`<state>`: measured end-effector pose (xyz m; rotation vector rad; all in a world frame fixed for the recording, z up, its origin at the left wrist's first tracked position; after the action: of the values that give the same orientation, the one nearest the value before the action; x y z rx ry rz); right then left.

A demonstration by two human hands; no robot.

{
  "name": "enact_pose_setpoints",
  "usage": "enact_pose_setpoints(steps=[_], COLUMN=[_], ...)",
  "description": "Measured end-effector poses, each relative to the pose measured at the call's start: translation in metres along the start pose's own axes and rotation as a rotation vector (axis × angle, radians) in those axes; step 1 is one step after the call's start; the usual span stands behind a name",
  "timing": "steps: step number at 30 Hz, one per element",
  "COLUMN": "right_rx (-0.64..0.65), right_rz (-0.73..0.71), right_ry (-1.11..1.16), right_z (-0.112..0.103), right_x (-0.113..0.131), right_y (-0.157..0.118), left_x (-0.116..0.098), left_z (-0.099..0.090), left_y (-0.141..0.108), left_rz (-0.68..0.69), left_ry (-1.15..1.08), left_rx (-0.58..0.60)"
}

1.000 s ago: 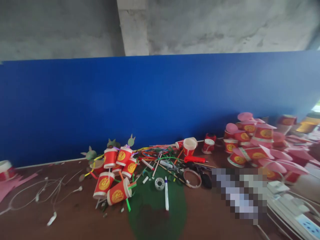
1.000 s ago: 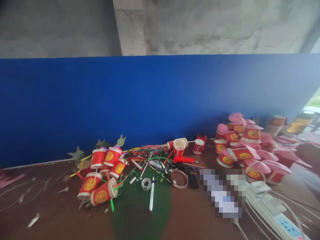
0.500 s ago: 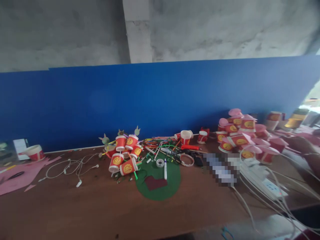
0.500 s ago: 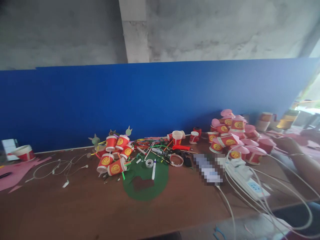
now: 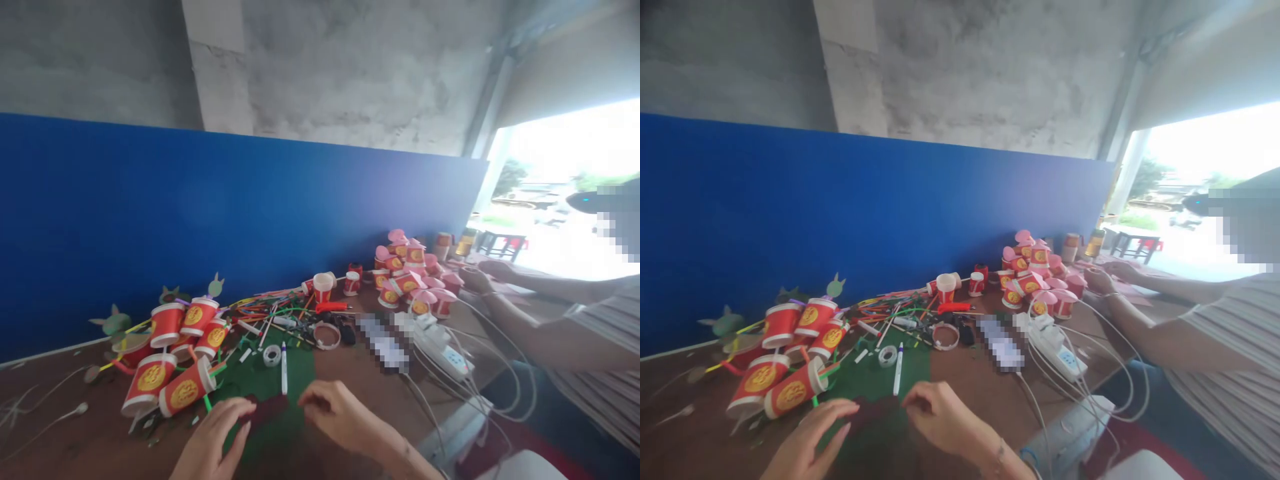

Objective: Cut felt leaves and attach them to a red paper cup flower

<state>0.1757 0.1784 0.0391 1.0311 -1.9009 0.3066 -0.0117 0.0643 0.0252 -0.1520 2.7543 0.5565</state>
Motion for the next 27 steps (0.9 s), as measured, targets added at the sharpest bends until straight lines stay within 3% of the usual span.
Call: enact_pose_setpoints(steps=[3,5,10,13,18,22,27], right_rx=[-0.165,-0.24,-0.579,-0.648,-0.593,-0.576,-0.655], right_rz=[-0.078,-0.046,0.143,0.323,0.439,0.433,0.409], right_ry=[-0.238,-0.293,-0.642,-0.814,-0.876,-0.871,-0.84], right_z=[-0.018,-0.04,-0.12,-0.146,-0.148,-0.147,-0.154], right_x=[0.008,-0.006,-0.073,-0.113,-0.139,-0.136,-0.129], right_y=[0.037,0.041,-0.008,-0.038,-0.051,-0.048,-0.045], left_x=[-0.002,0.006,0.029,0.034,0.041,0.045,0.05], left_z=[0.015,0.027,0.049,0.053,0.058,0.06,0.062], left_y=[0.035,0.04,0.031,0.03,0.032,0.03,0.032], left_rz=[0.122,0.148,0.139,0.121,0.09,0.09,0.07], left_ry=[0.118,0.177,0.17,0.122,0.09,0.088,0.07], left_rx=[-0.116,-0.184,-0.27,-0.295,-0.289,-0.286,-0.263])
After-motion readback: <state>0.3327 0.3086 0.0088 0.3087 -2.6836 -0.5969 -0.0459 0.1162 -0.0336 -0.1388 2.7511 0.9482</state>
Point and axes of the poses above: each hand's wrist, its own y-axis towards the middle knuckle, its own z-axis out of the palm, x = y × z, the point moved 7 cm from there along y, towards the middle knuckle, and after that the axes turned 11 degrees about y, right-handed, at the moved point
